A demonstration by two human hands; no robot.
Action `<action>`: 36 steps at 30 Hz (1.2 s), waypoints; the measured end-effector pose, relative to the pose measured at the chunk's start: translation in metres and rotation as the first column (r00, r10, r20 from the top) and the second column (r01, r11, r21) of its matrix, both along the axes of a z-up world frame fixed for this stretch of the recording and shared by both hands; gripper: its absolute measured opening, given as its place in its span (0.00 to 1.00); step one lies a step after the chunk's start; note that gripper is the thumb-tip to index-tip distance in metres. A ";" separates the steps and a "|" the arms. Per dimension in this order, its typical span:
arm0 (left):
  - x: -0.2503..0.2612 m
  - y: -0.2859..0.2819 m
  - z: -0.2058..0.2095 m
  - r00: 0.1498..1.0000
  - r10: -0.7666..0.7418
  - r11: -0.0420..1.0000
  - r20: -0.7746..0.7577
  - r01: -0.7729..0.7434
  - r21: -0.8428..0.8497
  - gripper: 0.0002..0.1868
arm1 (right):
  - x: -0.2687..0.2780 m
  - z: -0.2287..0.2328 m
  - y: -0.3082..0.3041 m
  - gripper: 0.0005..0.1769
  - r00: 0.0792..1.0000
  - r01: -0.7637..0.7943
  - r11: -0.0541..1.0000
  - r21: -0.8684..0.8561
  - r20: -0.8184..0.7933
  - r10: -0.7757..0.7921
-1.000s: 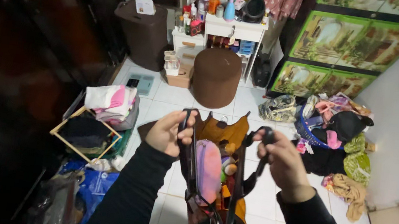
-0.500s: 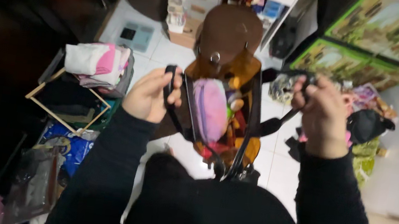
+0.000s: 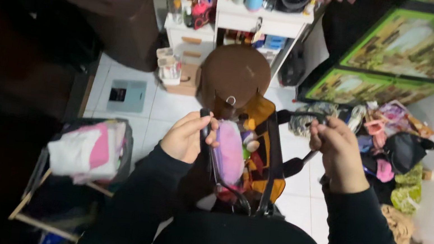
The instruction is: The person sits on the floor and unpacks a brown handbag, removing a wallet, a coiled cable, and small bottles. They place the items on a nearby bed, then move to a vanity and place some bottles on a shelf before returning to the bag.
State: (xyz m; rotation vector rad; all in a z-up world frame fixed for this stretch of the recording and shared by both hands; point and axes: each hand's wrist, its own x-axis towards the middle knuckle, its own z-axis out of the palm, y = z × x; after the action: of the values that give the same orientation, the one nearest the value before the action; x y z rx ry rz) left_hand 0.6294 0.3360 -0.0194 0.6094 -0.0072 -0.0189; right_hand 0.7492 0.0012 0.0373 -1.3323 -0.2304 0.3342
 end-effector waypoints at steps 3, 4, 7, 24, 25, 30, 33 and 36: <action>0.059 0.010 -0.018 0.999 0.013 1.000 -0.045 -0.012 0.024 0.08 | 0.056 -0.018 0.008 0.09 0.999 -0.030 0.998 -0.050 -0.042 0.028; 0.083 0.013 -0.025 0.998 0.020 1.000 -0.062 -0.019 0.022 0.08 | 0.082 -0.024 0.013 0.10 0.998 -0.055 0.997 -0.056 -0.039 0.053; 0.151 0.018 -0.046 0.984 0.052 0.999 -0.171 -0.052 0.009 0.07 | 0.155 -0.036 0.033 0.10 0.983 -0.184 0.982 -0.050 0.003 0.184; 0.470 0.061 -0.151 0.780 -0.073 0.924 -0.622 -0.181 -0.336 0.14 | 0.519 -0.071 0.207 0.18 0.933 0.026 0.540 -0.841 0.215 0.290; 0.489 0.068 -0.160 0.757 -0.109 0.928 -0.645 -0.156 -0.339 0.15 | 0.537 -0.077 0.220 0.18 0.913 0.060 0.526 -0.849 0.260 0.315; 0.529 0.062 -0.220 0.776 -0.307 0.921 -0.551 0.096 -0.377 0.17 | 0.580 -0.109 0.275 0.18 0.905 0.136 0.335 -0.932 0.254 0.341; 0.552 0.068 -0.279 0.595 -0.435 0.900 -0.676 0.264 -0.347 0.17 | 0.611 -0.139 0.299 0.19 0.881 0.250 0.326 -0.912 0.354 0.315; 0.571 0.085 -0.333 0.480 -0.390 0.896 -0.786 0.395 -0.203 0.19 | 0.628 -0.184 0.318 0.15 0.869 0.328 0.202 -0.923 0.379 0.318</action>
State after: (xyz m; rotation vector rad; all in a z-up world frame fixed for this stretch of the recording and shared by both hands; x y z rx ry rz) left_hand 1.2005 0.4212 -0.3523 0.5444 0.7744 -0.7719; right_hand 1.3773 0.3194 -0.1470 -2.8006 -0.5019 0.0581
